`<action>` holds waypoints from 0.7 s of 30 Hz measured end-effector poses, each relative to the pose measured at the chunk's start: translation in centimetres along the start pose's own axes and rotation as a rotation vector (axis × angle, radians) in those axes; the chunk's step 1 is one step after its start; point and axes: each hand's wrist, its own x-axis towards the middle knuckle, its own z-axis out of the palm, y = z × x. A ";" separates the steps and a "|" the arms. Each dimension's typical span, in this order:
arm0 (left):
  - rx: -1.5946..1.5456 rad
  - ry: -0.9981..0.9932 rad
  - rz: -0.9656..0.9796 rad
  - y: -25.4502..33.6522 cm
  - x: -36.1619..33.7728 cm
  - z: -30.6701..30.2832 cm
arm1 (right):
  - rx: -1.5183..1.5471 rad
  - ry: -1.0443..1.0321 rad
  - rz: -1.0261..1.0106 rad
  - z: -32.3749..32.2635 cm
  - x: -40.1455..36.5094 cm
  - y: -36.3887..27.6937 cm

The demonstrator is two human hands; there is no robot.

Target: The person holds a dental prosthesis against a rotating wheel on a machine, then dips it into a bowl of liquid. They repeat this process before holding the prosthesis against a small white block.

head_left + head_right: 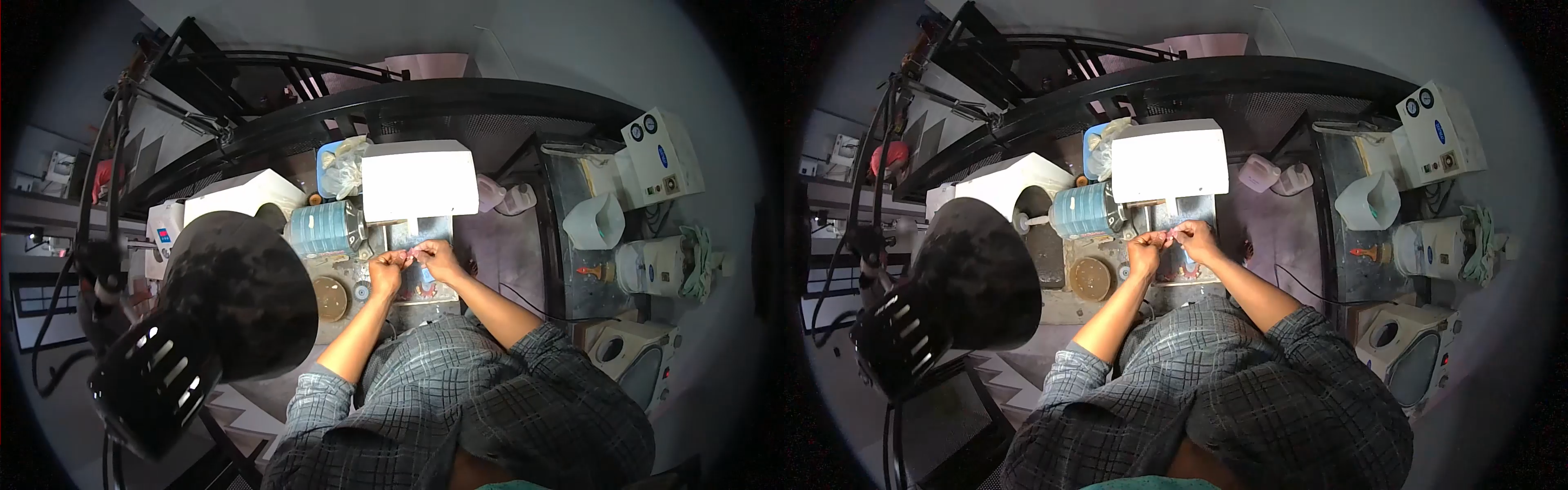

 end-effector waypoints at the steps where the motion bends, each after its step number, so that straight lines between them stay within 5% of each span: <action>1: -0.063 -0.008 -0.037 -0.4 0.4 0.2 | -0.011 0.015 -0.004 -0.3 0.0 0.0; 4: -0.142 -0.002 -0.225 -0.2 1.0 1.5 | -0.018 0.098 -0.021 -0.7 0.2 0.1; 15: -0.196 0.089 -0.105 -0.8 2.4 2.8 | -0.111 0.092 -0.077 -1.0 0.5 -3.3; 21: -0.272 0.221 -0.213 0.6 2.8 4.7 | -0.162 0.027 0.081 -2.0 2.3 -4.3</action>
